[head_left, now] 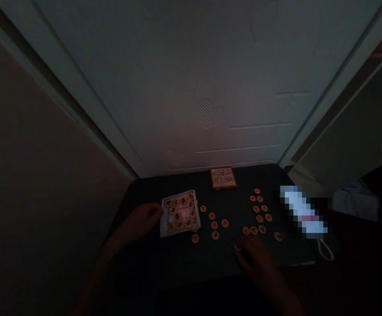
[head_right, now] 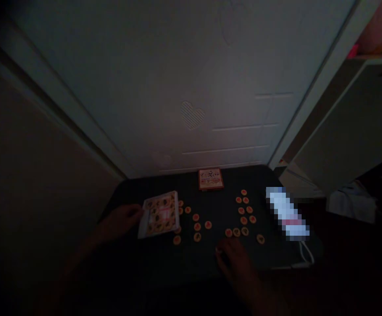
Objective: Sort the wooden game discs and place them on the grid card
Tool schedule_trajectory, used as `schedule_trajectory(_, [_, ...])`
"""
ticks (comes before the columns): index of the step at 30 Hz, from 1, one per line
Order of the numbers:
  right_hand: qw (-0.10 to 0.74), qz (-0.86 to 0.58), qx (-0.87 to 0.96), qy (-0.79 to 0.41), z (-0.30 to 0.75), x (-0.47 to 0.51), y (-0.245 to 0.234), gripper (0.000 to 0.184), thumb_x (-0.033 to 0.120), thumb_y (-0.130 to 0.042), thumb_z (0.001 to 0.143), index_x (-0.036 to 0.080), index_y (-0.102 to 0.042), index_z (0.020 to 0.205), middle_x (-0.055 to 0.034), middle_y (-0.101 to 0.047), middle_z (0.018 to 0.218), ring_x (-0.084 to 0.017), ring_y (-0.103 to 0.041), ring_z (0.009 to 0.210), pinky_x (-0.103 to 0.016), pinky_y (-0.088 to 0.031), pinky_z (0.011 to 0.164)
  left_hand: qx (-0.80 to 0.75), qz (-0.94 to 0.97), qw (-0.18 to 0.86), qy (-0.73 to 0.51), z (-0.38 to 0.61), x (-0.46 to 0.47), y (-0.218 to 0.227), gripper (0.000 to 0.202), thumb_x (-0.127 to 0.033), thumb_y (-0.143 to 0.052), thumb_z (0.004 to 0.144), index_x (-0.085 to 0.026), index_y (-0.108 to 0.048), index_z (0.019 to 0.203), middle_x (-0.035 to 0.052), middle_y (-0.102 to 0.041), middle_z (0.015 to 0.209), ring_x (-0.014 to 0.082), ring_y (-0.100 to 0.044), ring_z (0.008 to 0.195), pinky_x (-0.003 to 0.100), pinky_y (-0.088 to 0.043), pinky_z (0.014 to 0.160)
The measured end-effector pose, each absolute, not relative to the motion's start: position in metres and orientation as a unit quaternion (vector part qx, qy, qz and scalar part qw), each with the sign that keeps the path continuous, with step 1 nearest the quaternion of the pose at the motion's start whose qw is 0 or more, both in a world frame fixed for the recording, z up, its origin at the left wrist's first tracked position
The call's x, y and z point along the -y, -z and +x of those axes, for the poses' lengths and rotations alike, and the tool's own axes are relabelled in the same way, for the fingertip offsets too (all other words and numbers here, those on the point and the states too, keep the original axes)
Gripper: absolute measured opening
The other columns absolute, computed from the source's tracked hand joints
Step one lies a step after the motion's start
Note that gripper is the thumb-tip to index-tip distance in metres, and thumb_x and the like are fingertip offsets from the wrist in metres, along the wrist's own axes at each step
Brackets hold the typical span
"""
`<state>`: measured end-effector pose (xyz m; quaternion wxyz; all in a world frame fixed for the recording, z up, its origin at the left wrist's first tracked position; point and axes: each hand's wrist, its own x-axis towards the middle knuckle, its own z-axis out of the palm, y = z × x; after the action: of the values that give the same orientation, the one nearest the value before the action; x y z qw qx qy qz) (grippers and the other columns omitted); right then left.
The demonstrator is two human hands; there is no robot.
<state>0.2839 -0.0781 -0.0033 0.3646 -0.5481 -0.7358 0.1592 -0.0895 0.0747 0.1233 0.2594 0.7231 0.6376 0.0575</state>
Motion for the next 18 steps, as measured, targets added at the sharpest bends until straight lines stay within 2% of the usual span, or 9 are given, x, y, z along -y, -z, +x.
schedule_trajectory(3, [0.361,-0.549,0.733,-0.175,0.283,0.077,0.005,0.017,0.025,-0.059,0.095,0.027,-0.067,0.110,-0.0052,-0.074,0.103,-0.022,-0.072,0.096,-0.038,-0.061,0.086,-0.610,0.746,0.259,-0.059,-0.060,-0.085,-0.128,0.037,-0.042,-0.041,0.086,-0.019,-0.069,0.081,0.0057,-0.074,0.083,0.0203,-0.067,0.075,0.027,-0.045,0.066])
schedule_trajectory(10, [0.403,-0.576,0.692,-0.165,0.304,0.084,0.000,0.023,0.036,-0.060,0.096,0.026,-0.067,0.116,-0.0064,-0.075,0.111,-0.023,-0.073,0.099,-0.035,-0.062,0.086,-0.579,0.765,0.281,-0.032,0.011,-0.098,-0.120,0.035,-0.036,-0.044,0.089,-0.017,-0.073,0.081,0.0066,-0.076,0.082,0.0192,-0.067,0.073,0.026,-0.042,0.062])
schedule_trajectory(13, [0.414,-0.596,0.672,-0.146,0.318,0.084,-0.006,0.026,0.039,-0.059,0.096,0.027,-0.068,0.117,-0.0069,-0.075,0.113,-0.024,-0.073,0.102,-0.038,-0.062,0.089,-0.573,0.766,0.291,-0.017,0.043,-0.103,-0.111,0.035,-0.036,-0.046,0.089,-0.018,-0.075,0.082,0.0073,-0.076,0.082,0.0189,-0.068,0.072,0.026,-0.041,0.059])
schedule_trajectory(18, [0.428,-0.626,0.640,-0.123,0.336,0.086,-0.012,0.026,0.043,-0.060,0.095,0.026,-0.070,0.112,-0.0083,-0.076,0.110,-0.026,-0.074,0.099,-0.039,-0.063,0.084,-0.571,0.765,0.297,0.000,0.086,-0.118,-0.092,0.034,-0.039,-0.050,0.090,-0.020,-0.075,0.078,0.0072,-0.078,0.080,0.0183,-0.069,0.071,0.025,-0.040,0.056])
